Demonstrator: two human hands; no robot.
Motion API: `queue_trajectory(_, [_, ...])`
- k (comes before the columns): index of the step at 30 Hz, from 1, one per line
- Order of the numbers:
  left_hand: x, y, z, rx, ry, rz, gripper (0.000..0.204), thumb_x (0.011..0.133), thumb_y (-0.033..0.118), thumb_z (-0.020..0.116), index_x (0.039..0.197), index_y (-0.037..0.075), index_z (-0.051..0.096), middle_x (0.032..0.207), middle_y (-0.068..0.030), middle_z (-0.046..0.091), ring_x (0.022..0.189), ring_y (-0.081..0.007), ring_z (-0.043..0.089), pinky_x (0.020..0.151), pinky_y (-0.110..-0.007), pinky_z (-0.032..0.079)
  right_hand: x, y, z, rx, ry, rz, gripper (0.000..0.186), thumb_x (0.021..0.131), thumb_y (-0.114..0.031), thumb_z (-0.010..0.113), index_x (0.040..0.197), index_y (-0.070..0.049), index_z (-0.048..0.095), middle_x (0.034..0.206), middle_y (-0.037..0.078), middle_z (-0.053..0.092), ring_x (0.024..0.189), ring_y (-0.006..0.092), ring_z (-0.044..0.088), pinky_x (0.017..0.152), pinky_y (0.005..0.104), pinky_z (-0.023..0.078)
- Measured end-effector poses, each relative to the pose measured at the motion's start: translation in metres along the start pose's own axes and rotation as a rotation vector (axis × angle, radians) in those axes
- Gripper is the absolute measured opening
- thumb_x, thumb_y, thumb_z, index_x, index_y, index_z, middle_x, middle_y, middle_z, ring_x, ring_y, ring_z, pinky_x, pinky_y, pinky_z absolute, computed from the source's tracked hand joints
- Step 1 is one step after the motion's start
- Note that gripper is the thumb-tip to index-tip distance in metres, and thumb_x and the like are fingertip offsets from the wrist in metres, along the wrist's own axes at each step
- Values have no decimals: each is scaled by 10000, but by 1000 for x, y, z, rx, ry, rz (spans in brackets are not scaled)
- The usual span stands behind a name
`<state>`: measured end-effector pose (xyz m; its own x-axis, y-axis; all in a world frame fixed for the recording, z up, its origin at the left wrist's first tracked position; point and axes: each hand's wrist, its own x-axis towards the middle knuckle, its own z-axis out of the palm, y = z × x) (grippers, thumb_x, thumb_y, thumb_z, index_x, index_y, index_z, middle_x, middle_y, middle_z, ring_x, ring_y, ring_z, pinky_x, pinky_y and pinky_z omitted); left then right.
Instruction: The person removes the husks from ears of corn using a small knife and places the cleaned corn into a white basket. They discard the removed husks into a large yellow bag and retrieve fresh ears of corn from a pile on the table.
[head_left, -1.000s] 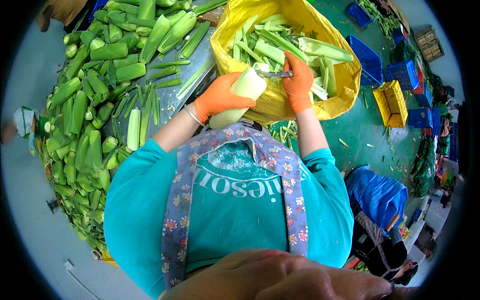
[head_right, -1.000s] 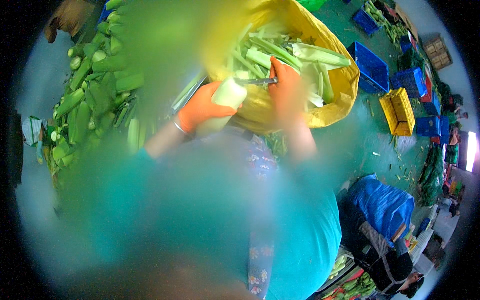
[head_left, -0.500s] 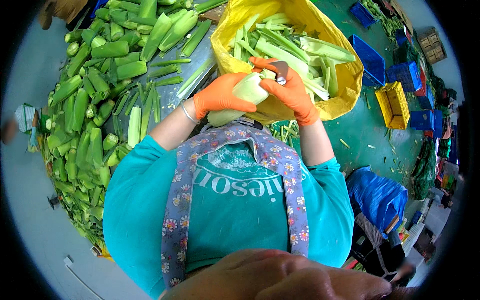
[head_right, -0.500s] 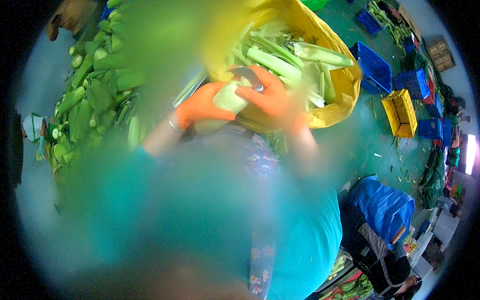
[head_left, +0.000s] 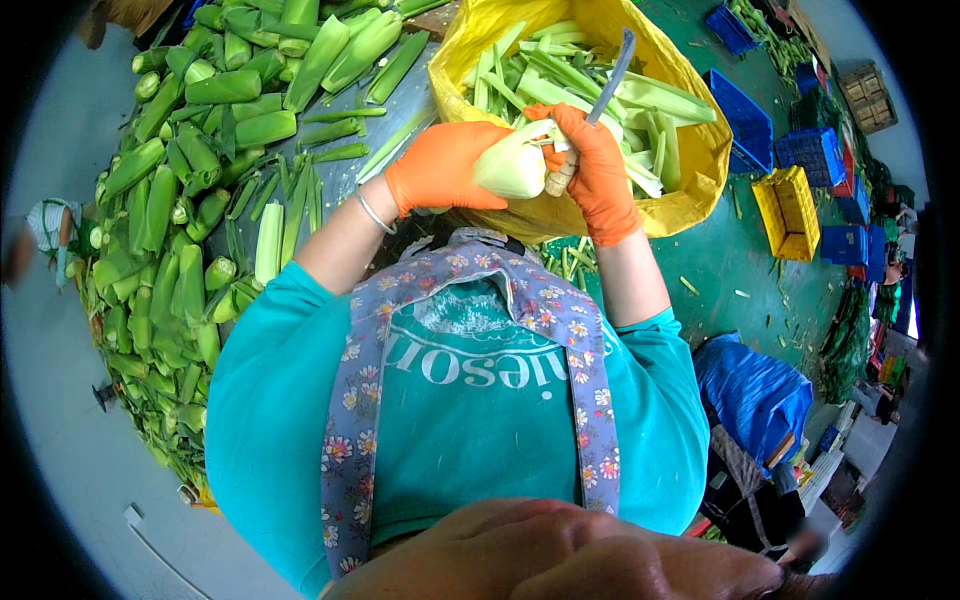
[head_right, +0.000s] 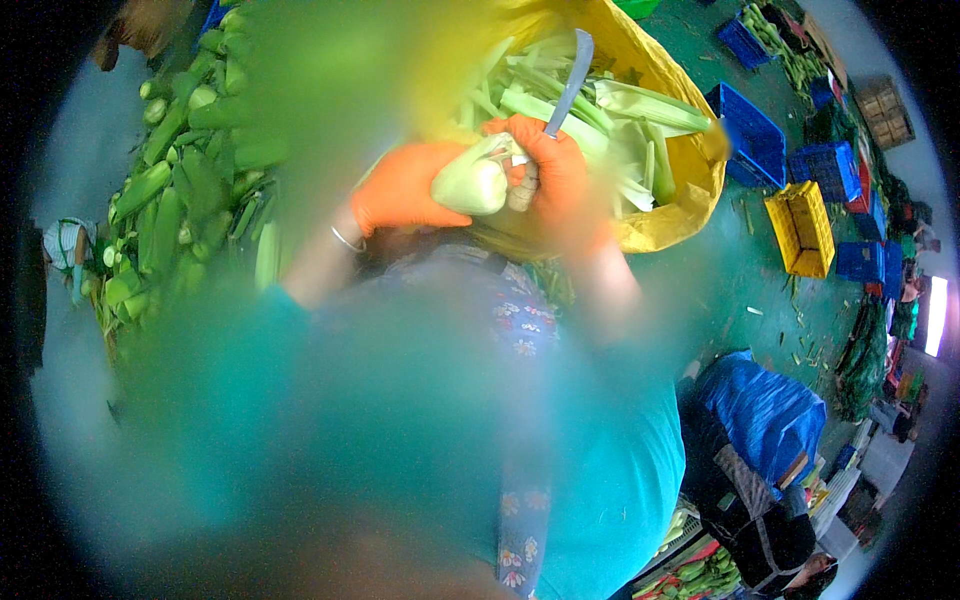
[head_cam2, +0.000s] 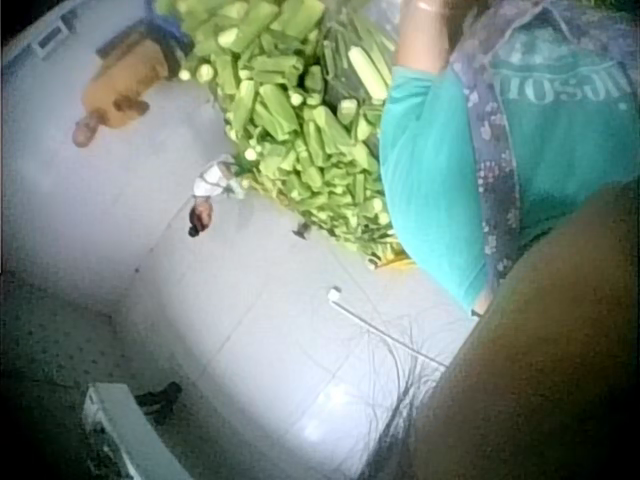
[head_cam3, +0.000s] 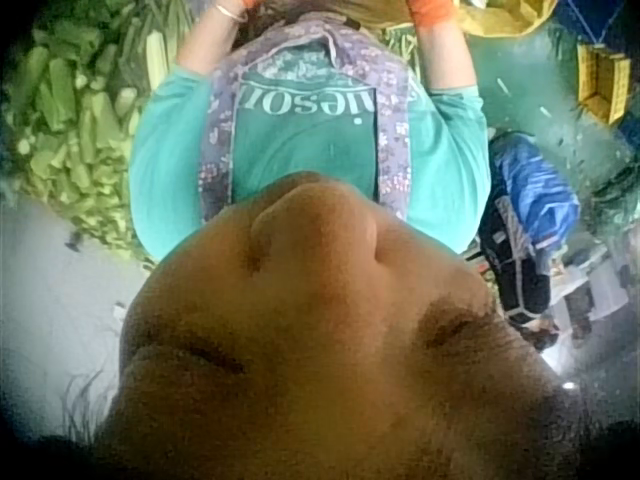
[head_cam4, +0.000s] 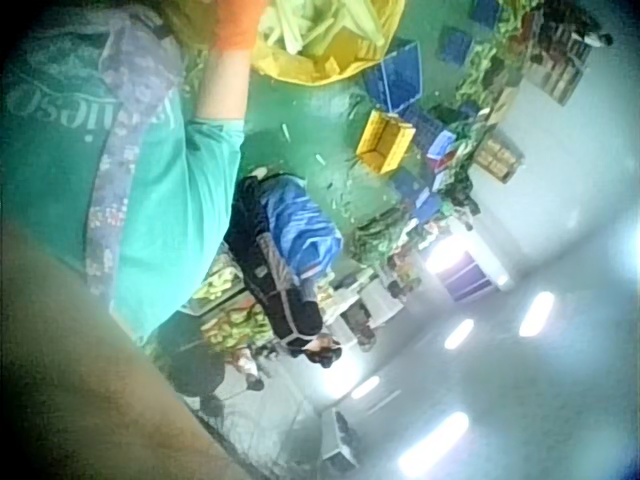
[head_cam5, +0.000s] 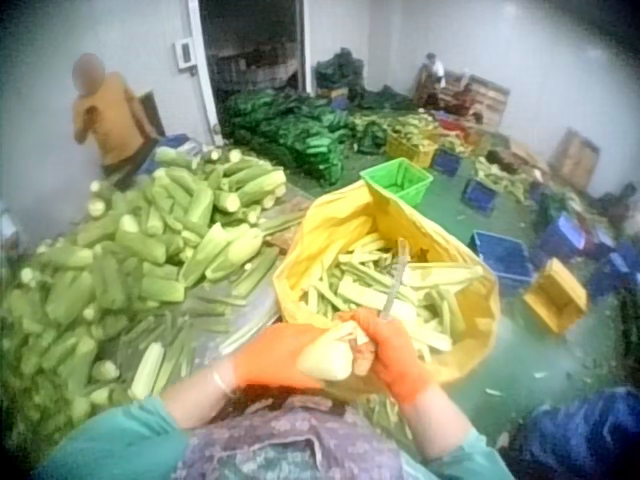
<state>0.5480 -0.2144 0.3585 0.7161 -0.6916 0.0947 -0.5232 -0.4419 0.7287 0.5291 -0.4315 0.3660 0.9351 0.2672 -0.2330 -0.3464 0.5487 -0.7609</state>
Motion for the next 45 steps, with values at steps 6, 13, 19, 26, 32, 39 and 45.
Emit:
queue_trajectory(6, [3, 0, -7, 43, 64, 78, 644, 648, 371, 810, 1213, 112, 641, 1098, -135, 682, 1006, -344, 645, 856, -423, 517, -8, -1, -11, -660, 33, -563, 381, 958, -213, 580, 1228, 57, 578, 862, 70, 596, 644, 90, 503, 561, 228, 415])
queue_trajectory(13, [-45, -70, 2, 79, 244, -220, 682, 636, 379, 819, 1238, 115, 639, 1116, -131, 688, 1015, -340, 648, 863, -423, 516, -39, -119, -95, 81, 18, -843, 424, 935, -249, 572, 1273, 7, 565, 974, 85, 626, 685, 101, 500, 558, 217, 396])
queue_trajectory(19, [-19, -34, -4, 203, 378, -10, 650, 678, 274, 796, 1270, 82, 610, 1110, -141, 672, 1019, -345, 635, 872, -427, 503, 22, -82, -117, -1644, 707, -1274, 336, 927, -261, 646, 1213, -89, 681, 1028, 123, 723, 926, 262, 696, 740, 307, 531])
queue_trajectory(26, [-10, 20, -8, 554, 353, 207, 651, 712, 141, 684, 1350, 105, 556, 1341, -104, 573, 1193, -288, 555, 1010, -466, 417, 20, 47, -44, -236, -109, 187, 262, 959, -304, 554, 1063, -79, 639, 838, 11, 640, 689, 125, 561, 601, 257, 436])
queue_trajectory(32, [-33, 14, -9, 530, 599, -71, 694, 715, 119, 674, 1391, 75, 519, 1468, -162, 457, 1297, -338, 482, 1066, -474, 386, 28, 67, -17, -69, -285, 158, 665, 809, -298, 725, 1366, -17, 494, 979, 11, 628, 726, 87, 550, 625, 219, 464])
queue_trajectory(39, [-81, -20, 3, -1267, 553, -284, 637, 969, 275, 591, 1510, 57, 336, 1495, -107, 430, 1347, -230, 451, 1096, -373, 391, 33, 72, 30, -249, -338, -43, 762, 762, 14, 734, 1446, 3, 398, 1372, 103, 541, 1250, 219, 534, 1048, 365, 433])
queue_trajectory(45, [-93, -22, 7, -1379, 582, -170, 556, 1001, 233, 521, 1464, -21, 348, 1369, -146, 531, 1243, -241, 537, 1065, -358, 412, 32, 86, 50, -379, -319, 39, 689, 788, 7, 748, 1415, 15, 463, 1274, 83, 608, 1235, 187, 538, 1009, 323, 451])
